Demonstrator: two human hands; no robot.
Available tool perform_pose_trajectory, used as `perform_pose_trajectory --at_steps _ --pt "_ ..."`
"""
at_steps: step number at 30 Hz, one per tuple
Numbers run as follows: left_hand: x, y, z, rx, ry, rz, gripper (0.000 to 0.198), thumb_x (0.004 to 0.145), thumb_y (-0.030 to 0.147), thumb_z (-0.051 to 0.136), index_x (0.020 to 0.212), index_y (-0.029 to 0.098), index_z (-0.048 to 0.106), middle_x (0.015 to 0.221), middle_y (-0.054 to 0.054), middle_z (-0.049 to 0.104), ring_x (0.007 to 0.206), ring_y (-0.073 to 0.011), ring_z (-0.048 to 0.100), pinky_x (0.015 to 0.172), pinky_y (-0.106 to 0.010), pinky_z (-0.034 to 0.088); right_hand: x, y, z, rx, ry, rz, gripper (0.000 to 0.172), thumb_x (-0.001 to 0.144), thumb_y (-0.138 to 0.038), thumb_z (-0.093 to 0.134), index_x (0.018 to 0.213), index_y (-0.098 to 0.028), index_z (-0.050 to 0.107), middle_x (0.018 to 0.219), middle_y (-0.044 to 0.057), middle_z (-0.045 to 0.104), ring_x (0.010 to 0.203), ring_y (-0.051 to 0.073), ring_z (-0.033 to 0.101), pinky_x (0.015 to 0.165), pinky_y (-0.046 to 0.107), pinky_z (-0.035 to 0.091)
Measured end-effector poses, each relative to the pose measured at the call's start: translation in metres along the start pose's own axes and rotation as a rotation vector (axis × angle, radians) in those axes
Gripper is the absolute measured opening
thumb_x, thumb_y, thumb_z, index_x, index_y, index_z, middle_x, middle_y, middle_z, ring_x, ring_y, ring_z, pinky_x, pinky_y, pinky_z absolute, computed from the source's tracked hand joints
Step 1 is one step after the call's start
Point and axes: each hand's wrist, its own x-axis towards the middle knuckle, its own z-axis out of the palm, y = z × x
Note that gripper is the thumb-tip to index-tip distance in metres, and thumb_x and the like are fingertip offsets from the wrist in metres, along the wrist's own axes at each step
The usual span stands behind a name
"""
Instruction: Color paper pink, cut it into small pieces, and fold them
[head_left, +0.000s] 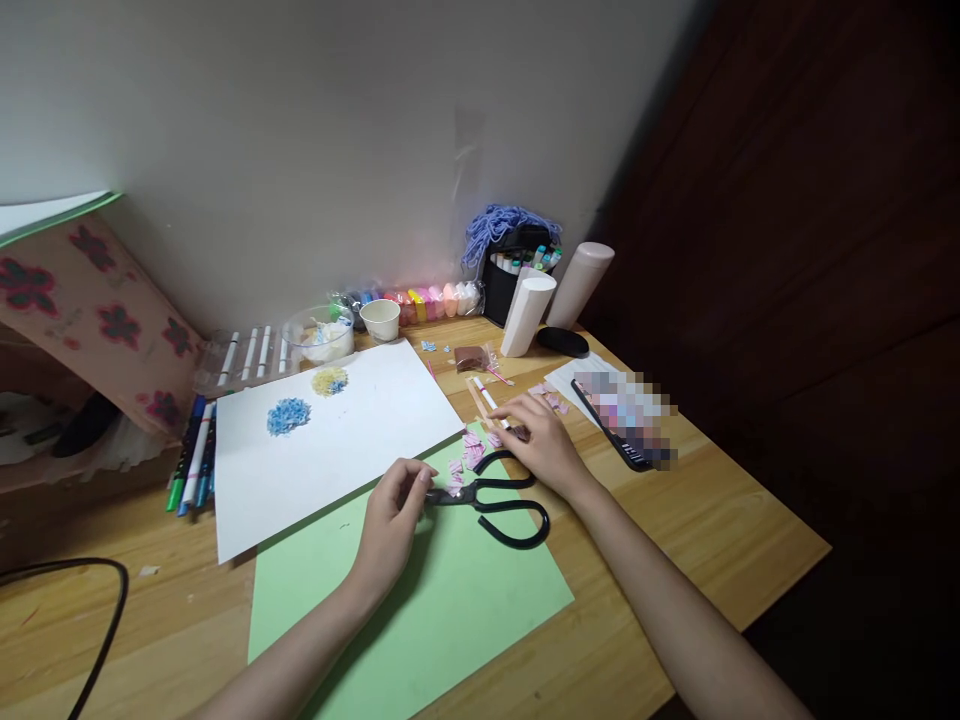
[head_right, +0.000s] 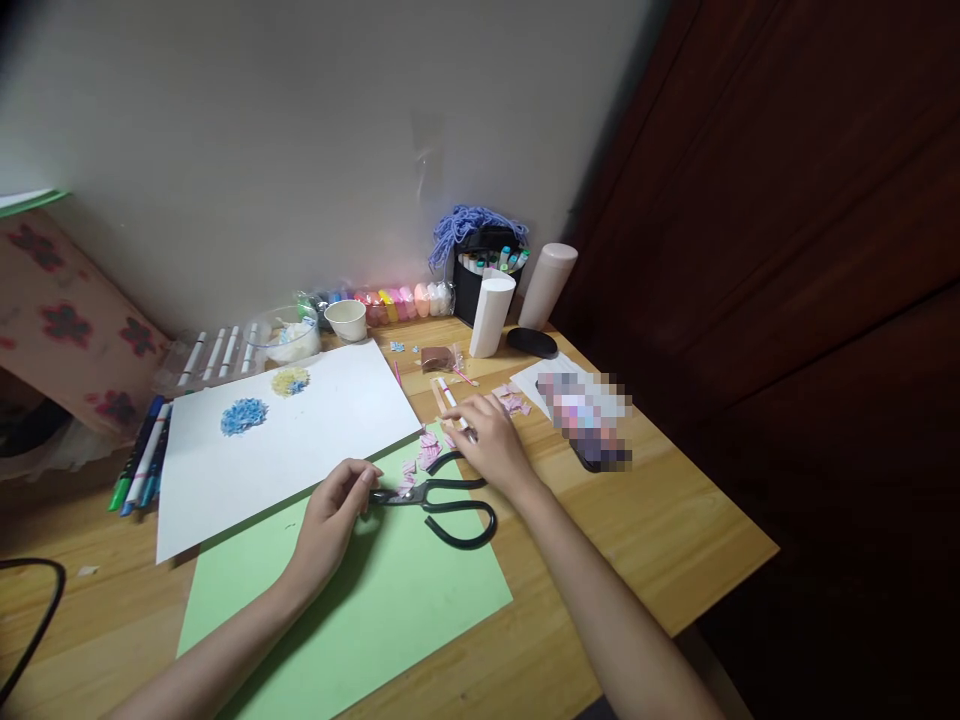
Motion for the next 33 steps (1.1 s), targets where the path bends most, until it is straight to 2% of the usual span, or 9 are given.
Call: perform_pose_trajectory --at_steps 3,8,11,13,17,19,26,33 --pt "0.0 0.0 0.001 0.001 -0.001 0.006 0.027 0.092 0.044 0.046 0.082 0.02 0.054 0.074 0.0 0.051 0.067 -0.014 0.043 0.062 -0.026 0.034 -0.002 -0.005 0.007 -0.103 -0.097 -0.121 0.018 0.081 -0.018 0.066 0.098 -0.021 0.07 0.093 0.007 0.064 0.091 0.024 0.053 0.082 0.039 0.046" --pt "0.002 0.001 0.002 0.001 -0.008 0.007 0.027 0.092 0.043 0.046 0.082 0.019 0.055 0.075 -0.001 0.054 0.068 -0.0147 0.046 0.063 -0.026 0.035 -0.001 -0.003 0.017 -0.142 -0.129 -0.158 0.009 0.085 -0.019 0.063 0.087 -0.021 0.072 0.089 0.007 0.064 0.088 0.023 0.052 0.077 0.036 0.047" --pt "0.001 0.001 0.002 0.003 -0.012 -0.001 0.027 0.092 0.043 0.047 0.082 0.02 0.056 0.076 -0.001 0.055 0.069 -0.0144 0.047 0.063 -0.026 0.036 -0.002 -0.007 0.016 -0.066 -0.074 -0.11 0.008 0.085 -0.02 0.063 0.084 -0.02 0.071 0.087 0.007 0.064 0.089 0.023 0.053 0.08 0.036 0.046" --pt "0.001 0.001 0.002 0.009 -0.016 -0.002 0.027 0.092 0.043 0.047 0.083 0.02 0.056 0.076 -0.001 0.055 0.069 -0.0142 0.047 0.064 -0.026 0.036 -0.004 -0.013 0.016 0.05 -0.039 -0.028 0.007 0.084 -0.02 0.064 0.083 -0.02 0.071 0.085 0.006 0.063 0.089 0.022 0.055 0.082 0.036 0.045" --pt "0.0 0.002 0.002 0.013 -0.043 0.013 0.026 0.092 0.042 0.048 0.082 0.019 0.057 0.078 -0.001 0.057 0.069 -0.014 0.048 0.065 -0.027 0.037 -0.011 -0.029 0.021 0.423 -0.057 0.196 0.008 0.082 -0.027 0.066 0.078 -0.02 0.069 0.083 0.004 0.063 0.082 0.019 0.059 0.068 0.03 0.047" --pt "-0.001 0.002 0.002 0.01 -0.07 0.028 0.026 0.091 0.041 0.049 0.083 0.019 0.058 0.079 -0.002 0.058 0.07 -0.0141 0.049 0.066 -0.027 0.038 -0.015 -0.037 0.026 0.543 -0.095 0.231 0.01 0.081 -0.029 0.066 0.078 -0.02 0.068 0.081 0.003 0.063 0.079 0.018 0.06 0.066 0.029 0.047" --pt "-0.001 0.002 0.003 0.018 -0.043 0.043 0.024 0.09 0.04 0.051 0.094 0.018 0.06 0.083 -0.003 0.059 0.066 -0.013 0.048 0.063 -0.027 0.04 -0.023 -0.053 0.029 0.644 -0.174 0.247 0.014 0.081 -0.032 0.066 0.075 -0.019 0.067 0.077 0.003 0.063 0.077 0.017 0.06 0.072 0.031 0.048" --pt "-0.001 0.001 0.003 0.023 -0.043 0.078 0.023 0.091 0.038 0.051 0.084 0.017 0.06 0.081 -0.004 0.061 0.072 -0.0151 0.054 0.066 -0.027 0.042 -0.022 -0.052 0.023 0.614 -0.208 0.238 0.017 0.081 -0.035 0.066 0.075 -0.019 0.067 0.078 0.004 0.065 0.079 0.018 0.06 0.072 0.031 0.048"
